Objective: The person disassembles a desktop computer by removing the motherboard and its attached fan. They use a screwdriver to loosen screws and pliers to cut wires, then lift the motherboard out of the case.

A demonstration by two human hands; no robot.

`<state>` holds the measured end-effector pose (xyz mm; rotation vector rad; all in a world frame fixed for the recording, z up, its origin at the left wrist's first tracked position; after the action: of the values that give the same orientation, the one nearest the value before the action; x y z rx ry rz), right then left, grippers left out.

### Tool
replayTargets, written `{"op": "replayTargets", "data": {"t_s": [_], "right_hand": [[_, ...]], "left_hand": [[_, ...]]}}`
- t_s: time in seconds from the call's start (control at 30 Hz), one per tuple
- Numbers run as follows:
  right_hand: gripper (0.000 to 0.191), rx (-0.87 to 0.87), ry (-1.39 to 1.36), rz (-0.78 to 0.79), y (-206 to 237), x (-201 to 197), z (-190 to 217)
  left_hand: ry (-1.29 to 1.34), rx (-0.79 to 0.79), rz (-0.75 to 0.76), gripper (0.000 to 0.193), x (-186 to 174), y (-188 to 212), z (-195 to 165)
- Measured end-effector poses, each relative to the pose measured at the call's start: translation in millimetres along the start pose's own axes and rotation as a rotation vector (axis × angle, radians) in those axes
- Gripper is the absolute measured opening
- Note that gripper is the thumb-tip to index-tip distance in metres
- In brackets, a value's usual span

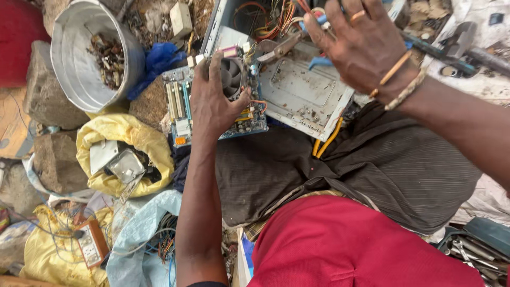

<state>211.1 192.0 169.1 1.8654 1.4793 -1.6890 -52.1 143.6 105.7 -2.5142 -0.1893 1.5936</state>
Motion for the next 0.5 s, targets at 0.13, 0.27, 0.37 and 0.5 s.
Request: {"op": "replayTargets", "data": {"t_s": [0.13, 0.27, 0.37, 0.5], "right_hand": [[0.047, -0.087, 0.334, -0.111, -11.6, 3.3, 4.0], [0.045, -0.095, 0.127, -0.103, -14.3, 17.4, 1.2], [0.038, -0.112, -0.004, -0.104, -18.7, 19.5, -0.8], [0.036, -0.134, 0.037, -0.149, -26.3, 3.5, -0.1]], "left_hand": [[-0.025, 0.012, -0.003, 0.100, 6.7, 0.2, 7.2], [-0.041, -0.005, 0.009, 0.098, 11.5, 0.5, 11.0], [-0.038, -0.002, 0.011, 0.097, 11.2, 1.6, 10.6], [-0.036, -0.007, 0.006, 0.098, 8.7, 2.2, 9.9]]}}
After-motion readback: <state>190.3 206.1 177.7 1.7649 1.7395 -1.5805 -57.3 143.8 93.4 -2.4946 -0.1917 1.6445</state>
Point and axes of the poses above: each hand's wrist, its own y-axis away from the middle knuckle, its own x-axis out of the palm, z = x × y, the point moved 7 cm from there along -y, towards the middle knuckle, and after that the axes turned 7 degrees about -z, right-handed, at the moved point
